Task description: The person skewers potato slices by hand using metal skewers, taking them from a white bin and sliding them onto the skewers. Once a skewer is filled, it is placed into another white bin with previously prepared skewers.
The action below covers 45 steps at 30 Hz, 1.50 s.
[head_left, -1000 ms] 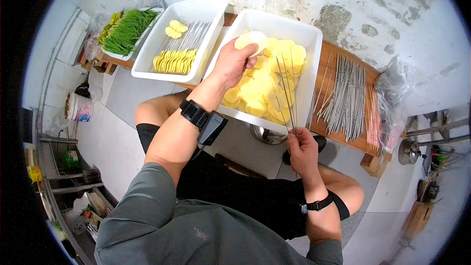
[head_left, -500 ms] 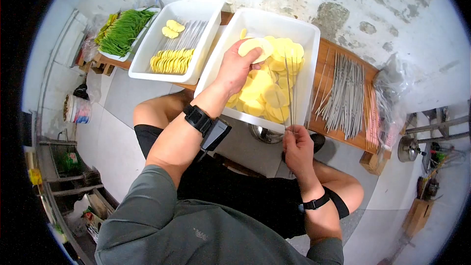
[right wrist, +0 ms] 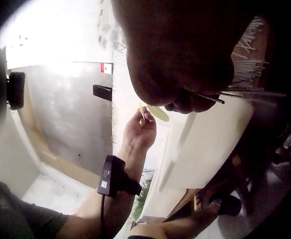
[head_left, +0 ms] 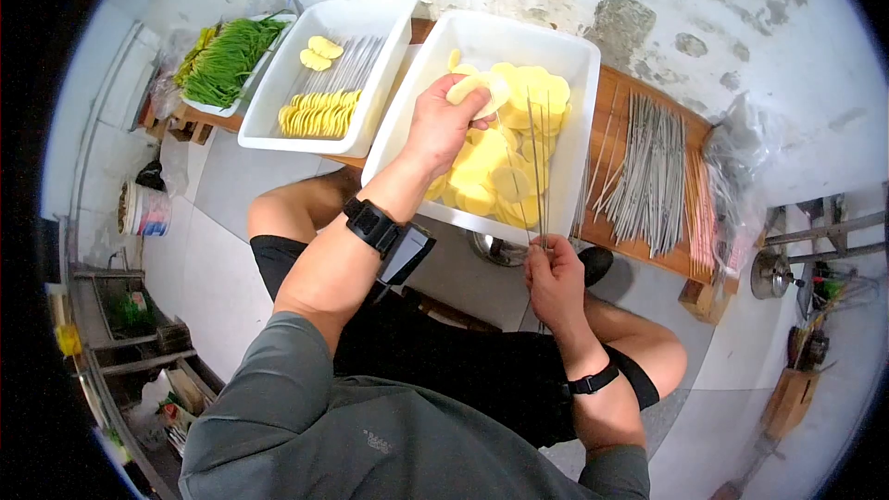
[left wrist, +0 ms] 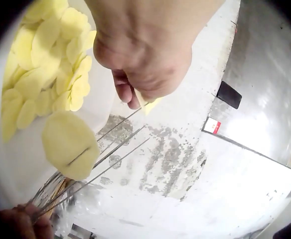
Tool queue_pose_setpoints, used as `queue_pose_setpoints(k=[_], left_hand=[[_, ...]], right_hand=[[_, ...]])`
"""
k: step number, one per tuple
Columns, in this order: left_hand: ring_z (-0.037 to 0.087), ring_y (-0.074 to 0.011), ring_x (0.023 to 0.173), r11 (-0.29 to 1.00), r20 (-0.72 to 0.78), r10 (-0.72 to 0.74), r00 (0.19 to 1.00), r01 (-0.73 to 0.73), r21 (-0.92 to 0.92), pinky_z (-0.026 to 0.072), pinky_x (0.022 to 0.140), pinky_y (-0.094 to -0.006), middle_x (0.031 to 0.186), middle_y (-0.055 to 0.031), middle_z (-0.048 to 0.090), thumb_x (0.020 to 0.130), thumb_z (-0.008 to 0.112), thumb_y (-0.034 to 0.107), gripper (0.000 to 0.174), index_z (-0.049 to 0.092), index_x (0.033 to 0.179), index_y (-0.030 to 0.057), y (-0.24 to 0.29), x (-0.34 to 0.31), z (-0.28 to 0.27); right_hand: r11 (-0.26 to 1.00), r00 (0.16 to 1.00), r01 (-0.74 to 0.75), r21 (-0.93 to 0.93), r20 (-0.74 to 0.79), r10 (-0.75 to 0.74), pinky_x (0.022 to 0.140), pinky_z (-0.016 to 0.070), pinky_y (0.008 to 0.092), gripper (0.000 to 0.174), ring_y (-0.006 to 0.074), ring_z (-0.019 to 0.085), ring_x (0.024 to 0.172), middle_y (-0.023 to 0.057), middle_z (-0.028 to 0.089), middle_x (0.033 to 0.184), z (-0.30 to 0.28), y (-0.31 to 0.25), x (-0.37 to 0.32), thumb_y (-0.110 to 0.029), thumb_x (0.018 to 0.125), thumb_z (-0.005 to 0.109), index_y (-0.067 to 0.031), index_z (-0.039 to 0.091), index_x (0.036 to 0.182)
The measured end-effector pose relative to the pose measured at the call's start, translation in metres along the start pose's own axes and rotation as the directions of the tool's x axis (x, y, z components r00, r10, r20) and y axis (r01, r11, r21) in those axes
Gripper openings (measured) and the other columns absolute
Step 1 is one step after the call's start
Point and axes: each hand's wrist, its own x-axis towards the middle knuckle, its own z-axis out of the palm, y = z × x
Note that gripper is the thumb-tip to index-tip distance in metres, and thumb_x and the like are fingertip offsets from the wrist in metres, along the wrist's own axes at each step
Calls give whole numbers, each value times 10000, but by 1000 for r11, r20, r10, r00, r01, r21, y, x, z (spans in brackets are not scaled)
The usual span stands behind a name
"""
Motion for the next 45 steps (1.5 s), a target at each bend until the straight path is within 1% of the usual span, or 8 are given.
queue_pose_setpoints(k=[6, 14, 19, 25, 30, 37, 42, 45], left_hand=[[614, -140, 768, 991, 102, -81, 992, 69, 111, 493, 622, -231, 979, -77, 635, 889, 627, 94, 233, 550, 1088, 1, -4, -10, 9], [607, -118, 808, 994, 83, -105, 991, 104, 17, 523, 662, -229, 1019, -69, 632, 886, 616, 90, 280, 540, 1142, 7, -14, -17, 15], [618, -129, 840, 992, 93, -117, 989, 112, 64, 531, 709, -247, 1034, -63, 632, 891, 606, 104, 302, 533, 1167, 5, -5, -24, 21], [635, -138, 862, 991, 128, -115, 985, 122, -52, 521, 732, -239, 1018, -75, 644, 873, 606, 67, 253, 570, 1106, -24, -7, -29, 31], [640, -122, 867, 981, 409, -179, 895, 194, 6, 526, 771, -263, 1014, -52, 665, 882, 604, 60, 272, 573, 1146, 3, -23, -35, 24], [638, -102, 818, 969, 318, -237, 918, 247, 9, 513, 696, -242, 963, -35, 676, 869, 627, 66, 251, 613, 1112, 3, -29, -35, 24], [617, -91, 770, 944, 271, -318, 909, 278, 175, 482, 645, -221, 943, -25, 664, 876, 638, 134, 279, 599, 1123, 11, -29, -33, 17], [598, -103, 792, 953, 186, -231, 955, 183, 243, 475, 666, -239, 945, -28, 634, 880, 637, 187, 328, 549, 1146, 17, -35, -33, 13]], right_hand=[[997, 999, 28, -68, -17, -29, 446, 330, 214, 86, 60, 415, 507, -12, 477, 618, 2, -9, 5, -127, 946, 523, -43, 513, 963], [959, 990, -139, 248, 57, 129, 419, 318, 201, 61, 58, 402, 489, -6, 491, 642, -1, -19, 5, -135, 945, 525, -82, 512, 973], [940, 989, -146, 308, 61, 133, 420, 312, 198, 64, 61, 396, 486, -3, 491, 644, 0, -18, 7, -139, 946, 529, -88, 514, 981], [923, 992, -126, 364, 68, 109, 418, 313, 196, 73, 62, 402, 487, -4, 494, 642, -5, -23, 8, -149, 941, 547, -89, 521, 973], [914, 987, -159, 374, 87, 136, 420, 335, 200, 85, 63, 433, 521, 7, 515, 684, -10, -22, 10, -130, 940, 537, -71, 524, 999], [888, 986, -164, 430, 80, 144, 412, 333, 197, 69, 62, 429, 503, 1, 510, 673, -8, -24, 13, -127, 938, 538, -81, 528, 989], [875, 985, -174, 453, 97, 146, 414, 339, 194, 59, 61, 436, 508, 1, 515, 677, -7, -25, 12, -136, 940, 542, -89, 532, 974], [899, 987, -163, 406, 79, 143, 447, 366, 204, 87, 68, 463, 534, 6, 528, 684, -6, -24, 13, -138, 943, 544, -65, 534, 990]])
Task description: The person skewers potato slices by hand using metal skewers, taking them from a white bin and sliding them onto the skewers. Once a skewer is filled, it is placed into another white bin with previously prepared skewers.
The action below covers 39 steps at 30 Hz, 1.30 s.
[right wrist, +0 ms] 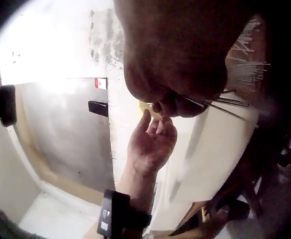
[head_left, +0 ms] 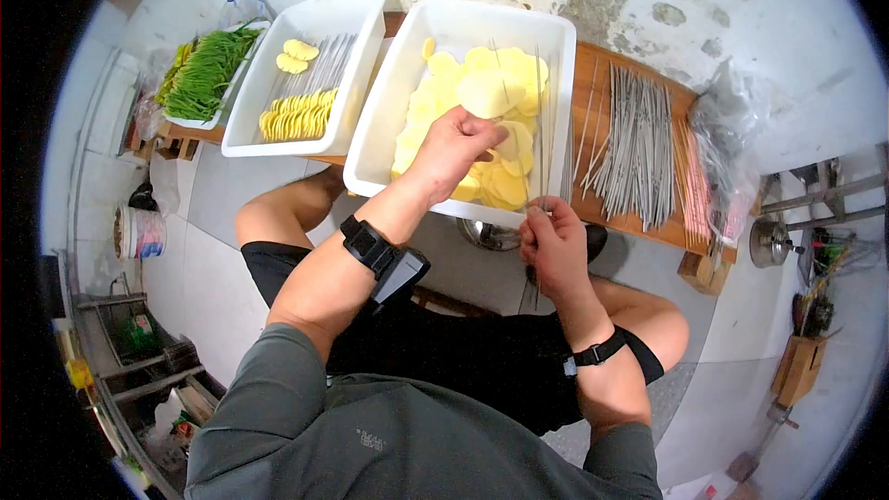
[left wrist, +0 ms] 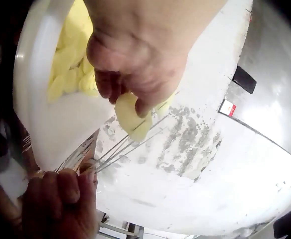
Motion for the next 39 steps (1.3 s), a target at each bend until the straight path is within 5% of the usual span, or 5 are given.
queue_pose_setpoints(k=[3, 15, 21, 23, 39], left_hand=[[549, -110, 740, 986, -289, 128, 949, -154, -70, 476, 647, -250, 840, -20, 565, 845, 676, 218, 372, 520, 1101, -1, 4, -1, 7], [535, -113, 867, 969, -211, 103, 972, -145, -198, 445, 729, -266, 965, -28, 549, 906, 589, 361, 395, 494, 1090, 25, 3, 1, 5], [542, -171, 1052, 943, -235, 123, 964, -187, -275, 457, 851, -323, 1160, -73, 558, 939, 541, 325, 439, 447, 1261, 42, 0, 8, -14], [606, -168, 974, 892, 32, 124, 992, -97, -441, 518, 816, -299, 1124, -85, 602, 943, 540, 201, 351, 467, 1243, 35, 8, 7, -18], [620, -129, 817, 941, -2, 113, 994, -108, -320, 522, 682, -245, 996, -49, 627, 921, 566, 125, 282, 498, 1169, 11, 10, 7, -5]], right_hand=[[972, 986, 156, -178, -30, -164, 496, 393, 216, 121, 75, 486, 569, 15, 540, 689, -3, 7, 4, -129, 943, 545, -30, 532, 1012], [716, 897, 386, -581, 55, -439, 550, 405, 211, 122, 59, 484, 618, 12, 555, 728, -4, 22, 7, -106, 945, 532, -10, 542, 1020], [989, 995, 82, -125, 62, -74, 463, 352, 200, 82, 66, 446, 548, 1, 513, 691, 0, -1, -1, -113, 942, 530, -60, 535, 1005], [999, 998, -8, -37, 57, 10, 420, 307, 195, 66, 65, 394, 499, -8, 473, 652, 1, -2, -1, -132, 945, 525, -83, 530, 989], [994, 989, -103, 30, 112, 99, 421, 301, 205, 61, 70, 379, 504, -18, 444, 630, 4, -6, -3, -153, 953, 521, -95, 515, 970]])
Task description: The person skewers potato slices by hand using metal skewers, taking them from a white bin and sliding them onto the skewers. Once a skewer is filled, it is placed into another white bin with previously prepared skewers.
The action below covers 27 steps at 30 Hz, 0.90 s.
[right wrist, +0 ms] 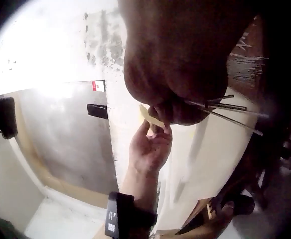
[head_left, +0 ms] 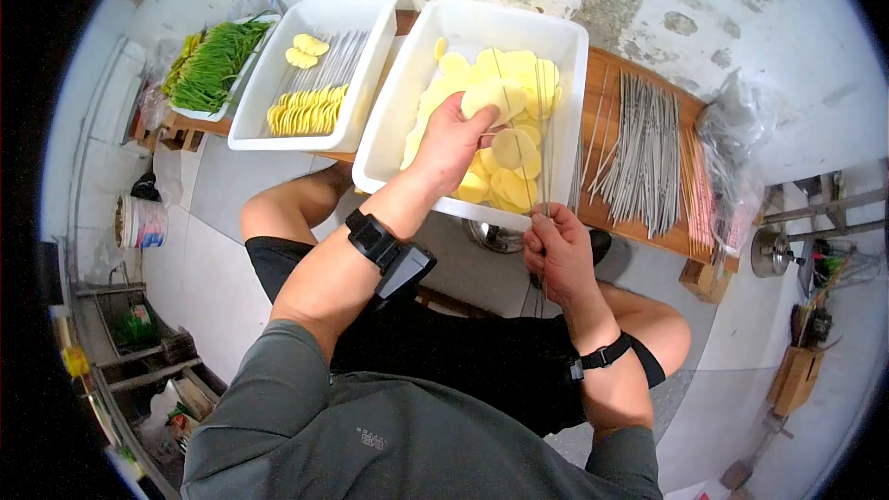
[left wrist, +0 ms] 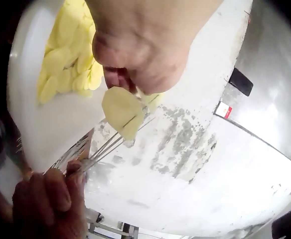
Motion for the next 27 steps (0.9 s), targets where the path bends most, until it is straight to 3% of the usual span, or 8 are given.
queue_pose_setpoints(k=[2, 5, 6, 8, 11, 13, 15, 27], left_hand=[[604, -137, 779, 953, -324, 80, 943, 22, 302, 499, 636, -246, 888, -33, 596, 902, 608, 156, 363, 450, 1182, -13, -8, 0, 4], [575, -127, 716, 942, -339, 113, 934, 7, 334, 473, 628, -234, 828, -34, 580, 857, 657, 187, 463, 428, 1194, -34, -5, -14, 11], [575, -127, 716, 942, -336, 111, 935, 9, 336, 473, 628, -234, 828, -34, 580, 857, 657, 187, 463, 428, 1194, -34, -5, -19, 14], [574, -117, 706, 948, -111, -88, 990, 117, 297, 473, 614, -240, 795, -40, 582, 848, 667, 175, 470, 430, 1180, -58, -7, -28, 21], [565, -107, 668, 966, -113, -81, 990, 106, 235, 465, 595, -238, 748, -35, 571, 838, 662, 130, 456, 429, 1171, -76, -16, -28, 24], [558, -101, 657, 975, -106, -91, 990, 110, 192, 460, 590, -235, 734, -31, 565, 833, 659, 110, 444, 434, 1166, -80, -24, -24, 23], [534, -87, 635, 951, -179, 13, 984, 43, 306, 450, 581, -227, 709, -14, 547, 820, 658, 85, 403, 463, 1131, -82, -28, -22, 20], [512, -91, 617, 878, -211, 39, 977, 67, 473, 443, 562, -255, 680, -13, 549, 781, 660, 84, 255, 527, 954, -47, -17, -19, 18]], right_hand=[[989, 993, 99, -106, -57, -105, 417, 308, 204, 70, 71, 375, 468, -2, 490, 653, -2, 6, 3, -149, 948, 538, -91, 530, 986], [908, 941, 301, -291, -63, -332, 469, 352, 206, 100, 68, 434, 527, 14, 539, 697, -8, 19, 10, -128, 948, 536, -50, 532, 1012], [909, 941, 301, -288, -67, -332, 469, 352, 206, 100, 68, 434, 527, 14, 539, 697, -9, 20, 10, -128, 948, 536, -50, 532, 1012], [770, 900, 340, -540, -52, -434, 548, 402, 206, 135, 69, 499, 615, 19, 565, 729, -9, 23, 9, -104, 946, 534, -10, 538, 1043], [734, 874, 340, -588, -92, -478, 656, 490, 247, 154, 95, 595, 684, 54, 640, 747, -7, 25, 10, -98, 926, 555, 27, 590, 1009], [725, 873, 328, -606, -98, -478, 660, 492, 248, 158, 97, 600, 687, 58, 643, 747, -7, 25, 9, -100, 923, 557, 26, 594, 1012], [717, 875, 316, -622, -102, -474, 665, 494, 248, 162, 98, 604, 689, 63, 646, 746, -5, 24, 8, -101, 919, 560, 24, 598, 1014], [559, 851, 283, -780, -65, -521, 661, 488, 232, 152, 85, 614, 695, 64, 660, 752, 2, 19, 4, -89, 907, 573, 37, 601, 988]])
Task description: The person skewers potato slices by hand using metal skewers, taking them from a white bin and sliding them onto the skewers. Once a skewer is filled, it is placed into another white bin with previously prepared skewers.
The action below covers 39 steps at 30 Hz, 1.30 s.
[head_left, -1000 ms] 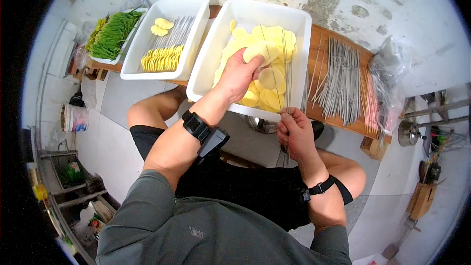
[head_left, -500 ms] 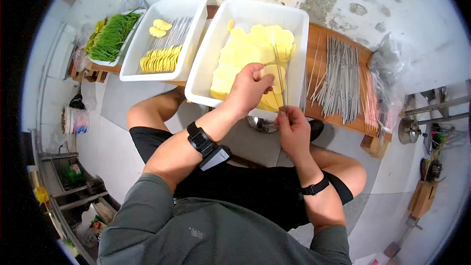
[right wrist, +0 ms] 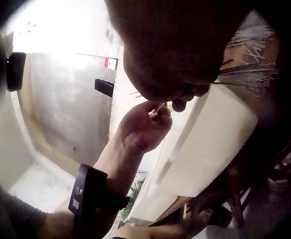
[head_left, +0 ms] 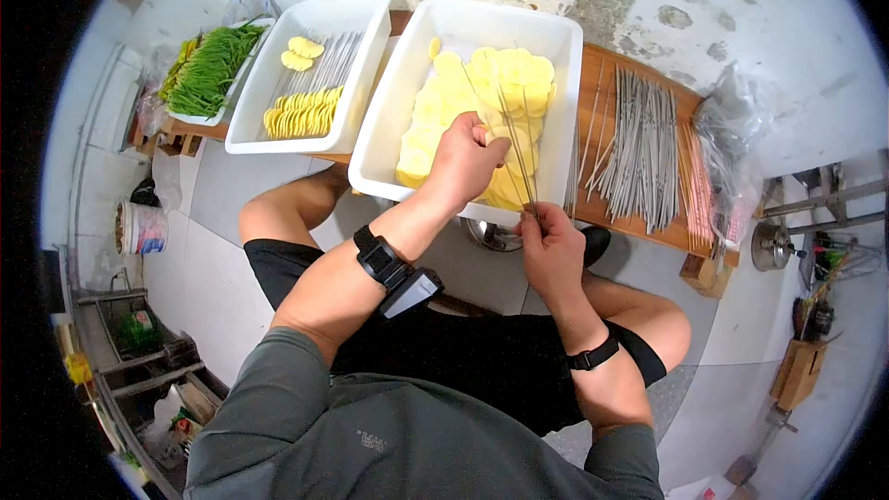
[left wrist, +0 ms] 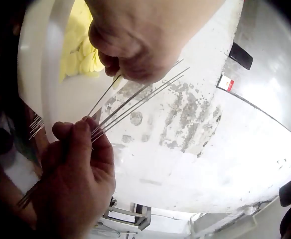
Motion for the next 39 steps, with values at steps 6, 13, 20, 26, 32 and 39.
queue_pose_setpoints(k=[6, 13, 20, 26, 32, 39], left_hand=[[515, -105, 614, 999, -16, -11, 1000, 12, 46, 442, 549, -268, 681, -23, 544, 775, 664, 95, 215, 519, 879, -24, -1, 4, 0], [515, -82, 622, 992, -14, -42, 999, 44, 122, 447, 572, -239, 689, 16, 517, 810, 674, 79, 203, 520, 909, -9, 0, 6, -2], [539, -108, 627, 990, -36, 8, 999, -2, 140, 451, 562, -261, 708, -34, 564, 793, 681, 113, 256, 530, 926, -45, -5, 9, 0], [510, -76, 624, 991, -30, 36, 999, -32, 131, 415, 537, -228, 687, -15, 544, 807, 700, 109, 447, 457, 1131, -82, -7, -1, 3], [505, -97, 613, 979, -62, 99, 993, -85, 187, 419, 545, -248, 664, -28, 533, 797, 703, 120, 590, 370, 1224, -115, 1, -6, 2], [530, -145, 614, 966, -78, 119, 990, -97, 238, 445, 576, -285, 663, -53, 537, 786, 700, 144, 633, 352, 1247, -115, -1, 0, 2]], right_hand=[[999, 999, 31, -25, -24, -31, 655, 514, 307, 167, 205, 669, 691, 138, 662, 743, 1, 2, 0, -108, 891, 574, 11, 612, 1002], [988, 994, 87, -130, -54, -95, 664, 519, 358, 157, 328, 667, 743, 199, 649, 796, 2, 3, 1, -117, 867, 604, -13, 626, 982], [986, 994, 77, -150, -63, -87, 673, 518, 362, 157, 340, 662, 771, 201, 651, 838, 3, 4, 1, -119, 864, 609, -15, 627, 981], [984, 990, 85, -154, -94, -100, 672, 517, 364, 155, 346, 659, 775, 201, 652, 843, 0, 2, 1, -126, 871, 605, -15, 627, 978], [985, 992, 84, -152, -85, -98, 672, 518, 369, 154, 348, 659, 777, 205, 650, 846, 2, 5, 1, -127, 872, 604, -15, 624, 975], [979, 990, 105, -173, -73, -119, 672, 517, 375, 150, 363, 651, 788, 204, 645, 844, 2, 4, 0, -120, 872, 597, -14, 620, 976]])
